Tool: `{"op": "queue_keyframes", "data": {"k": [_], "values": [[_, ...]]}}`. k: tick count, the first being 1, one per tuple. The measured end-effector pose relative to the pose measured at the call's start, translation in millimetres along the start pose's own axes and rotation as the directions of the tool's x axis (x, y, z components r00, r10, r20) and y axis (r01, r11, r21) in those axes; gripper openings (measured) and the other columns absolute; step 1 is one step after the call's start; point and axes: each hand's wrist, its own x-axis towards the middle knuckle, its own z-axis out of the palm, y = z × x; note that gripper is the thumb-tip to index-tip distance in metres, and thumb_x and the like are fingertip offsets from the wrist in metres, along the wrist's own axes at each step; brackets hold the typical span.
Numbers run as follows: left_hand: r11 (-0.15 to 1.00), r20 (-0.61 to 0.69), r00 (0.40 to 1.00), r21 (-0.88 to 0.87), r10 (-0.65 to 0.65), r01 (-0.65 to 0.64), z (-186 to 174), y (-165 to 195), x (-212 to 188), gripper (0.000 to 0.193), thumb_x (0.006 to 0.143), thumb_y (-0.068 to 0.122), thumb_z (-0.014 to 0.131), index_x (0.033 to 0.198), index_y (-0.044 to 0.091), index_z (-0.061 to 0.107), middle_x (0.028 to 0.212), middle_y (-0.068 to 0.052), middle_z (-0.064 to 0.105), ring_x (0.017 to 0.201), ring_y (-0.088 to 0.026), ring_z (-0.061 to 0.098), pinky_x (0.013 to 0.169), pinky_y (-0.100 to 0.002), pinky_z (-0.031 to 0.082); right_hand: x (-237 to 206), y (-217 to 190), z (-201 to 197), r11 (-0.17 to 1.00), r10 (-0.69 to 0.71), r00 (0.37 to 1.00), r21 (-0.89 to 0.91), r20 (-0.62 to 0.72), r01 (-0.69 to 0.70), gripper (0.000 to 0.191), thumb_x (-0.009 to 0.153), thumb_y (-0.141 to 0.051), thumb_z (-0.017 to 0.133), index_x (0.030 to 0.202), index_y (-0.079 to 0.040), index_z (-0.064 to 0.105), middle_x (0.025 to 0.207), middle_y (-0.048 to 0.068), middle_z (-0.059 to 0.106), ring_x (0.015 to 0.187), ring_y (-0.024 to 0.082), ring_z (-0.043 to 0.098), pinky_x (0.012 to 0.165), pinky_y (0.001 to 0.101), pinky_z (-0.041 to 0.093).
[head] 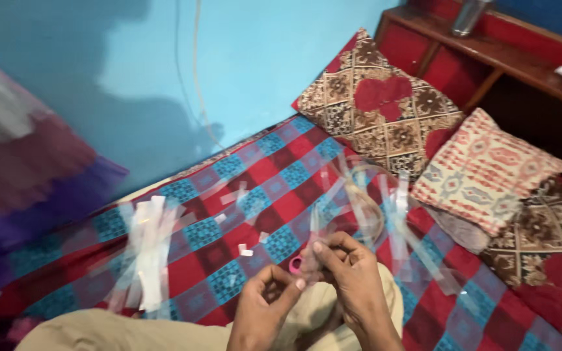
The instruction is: The person sits on a bed and cuts clear plastic ribbon into shorter strips using pink scissors, placing cut pieces on the bed. They gather and align the plastic strips by hand between cuts, working through the pile one strip at a time.
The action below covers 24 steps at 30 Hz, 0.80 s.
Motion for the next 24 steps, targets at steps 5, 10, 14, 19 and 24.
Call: {"op": "queue_keyframes", "data": {"k": [5,10,14,19,24], "values": [[0.995,-0.031,0.996,-0.042,-0.087,0.085,-28.8,-25.1,-15.2,0.019,0.084,0.009,0.079,0.091,0.001,0.064,0.077,-0.007,0.073,0.069,-0.012,0.073,0.064,-0.028,0.059,-12.5,14.6,23.5,0.997,0.064,0.998,0.036,-0.001,-0.064,0.019,0.093,-0.015,0.066,0.097,0.004,0.066,0.090,0.018,0.078,0.072,0.023,0.076,0.067,0.0371,0.064],[0.985,-0.102,0.986,-0.130,-0.131,0.117,-43.6,-41.5,-20.9,0.019,0.084,0.009,0.077,0.093,0.001,0.063,0.074,-0.011,0.075,0.060,-0.015,0.071,0.056,-0.030,0.060,-24.5,19.7,30.1,0.987,0.143,0.989,0.083,-0.022,-0.141,0.037,0.097,-0.028,0.056,0.104,0.006,0.069,0.090,0.021,0.079,0.072,0.026,0.078,0.067,0.0369,0.064],[0.982,-0.107,0.985,-0.147,-0.135,0.119,-49.8,-43.6,-26.8,0.018,0.086,0.010,0.075,0.094,-0.001,0.064,0.075,-0.012,0.075,0.061,-0.016,0.071,0.058,-0.031,0.060,-27.7,28.0,28.9,0.982,0.187,0.982,0.028,0.019,-0.188,0.036,0.095,-0.025,0.058,0.109,0.006,0.070,0.091,0.016,0.080,0.074,0.022,0.078,0.069,0.0340,0.065],[0.977,-0.074,0.983,-0.150,-0.166,0.153,-47.1,-41.4,-29.2,0.018,0.086,0.011,0.074,0.097,-0.002,0.066,0.079,-0.014,0.078,0.065,-0.018,0.074,0.061,-0.032,0.062,-24.9,35.5,22.1,0.980,0.182,0.982,-0.078,-0.044,-0.185,0.025,0.090,-0.012,0.071,0.108,0.006,0.073,0.082,0.009,0.073,0.066,0.018,0.071,0.062,0.0307,0.062],[0.996,-0.112,0.990,-0.038,-0.090,0.086,-45.9,-48.8,-23.6,0.018,0.086,0.012,0.074,0.095,-0.002,0.068,0.082,-0.015,0.081,0.068,-0.020,0.078,0.061,-0.032,0.062,-22.5,39.0,5.7,0.981,0.141,0.988,-0.128,-0.067,-0.149,0.020,0.087,-0.013,0.074,0.099,0.003,0.073,0.076,0.008,0.072,0.063,0.014,0.070,0.054,0.0292,0.060]]}}
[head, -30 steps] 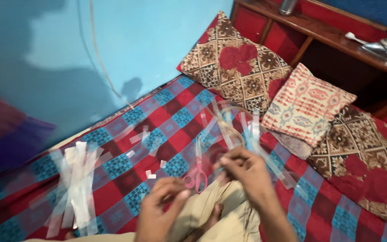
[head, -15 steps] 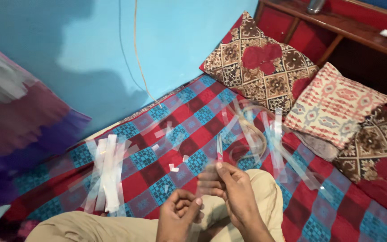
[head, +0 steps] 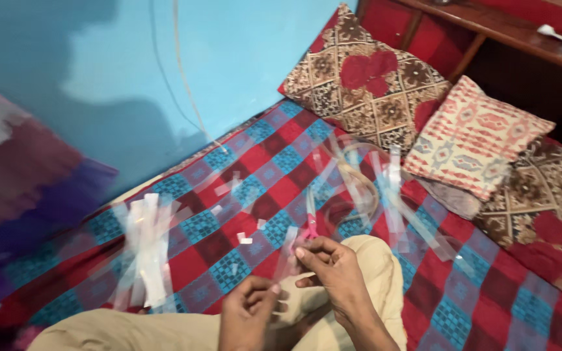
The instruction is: The person sits on a bed and cuts clear plastic ribbon into shorter strips using pink scissors, placing cut pieces on the bed. They gather and align the plastic strips by hand between cuts, working through the pile one strip at a time.
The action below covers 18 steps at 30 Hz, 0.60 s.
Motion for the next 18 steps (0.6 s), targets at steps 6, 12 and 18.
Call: {"op": "queue_keyframes", "data": {"k": [6,12,18], "values": [[0.980,-0.219,0.971,0.192,0.100,-0.058,-48.6,-30.3,25.2,0.014,0.085,0.009,0.072,0.096,0.000,0.071,0.086,-0.016,0.081,0.080,-0.023,0.080,0.064,-0.039,0.066,41.0,-11.3,-118.5,0.916,-0.383,0.881,0.005,-0.277,0.400,0.009,0.091,-0.010,0.072,0.097,-0.003,0.069,0.079,0.003,0.068,0.063,0.016,0.064,0.056,0.0287,0.052],[0.972,-0.372,0.912,0.213,0.174,-0.099,-112.9,-60.3,43.7,0.013,0.089,0.008,0.072,0.093,-0.002,0.065,0.083,-0.021,0.077,0.076,-0.030,0.078,0.066,-0.043,0.066,110.5,-33.0,-263.1,0.616,-0.285,0.679,0.414,-0.676,0.670,0.014,0.093,0.009,0.058,0.099,-0.004,0.057,0.086,0.013,0.065,0.077,0.025,0.069,0.075,0.0415,0.066],[0.908,-0.470,0.870,0.413,0.151,0.066,-110.2,-59.3,50.3,0.013,0.088,0.008,0.072,0.094,-0.002,0.066,0.083,-0.020,0.077,0.077,-0.029,0.077,0.068,-0.041,0.065,127.1,-5.9,-273.1,0.884,0.050,0.730,0.370,-0.681,0.285,0.032,0.087,-0.011,0.069,0.113,-0.002,0.054,0.108,0.021,0.058,0.095,0.037,0.064,0.082,0.0480,0.062]]}}
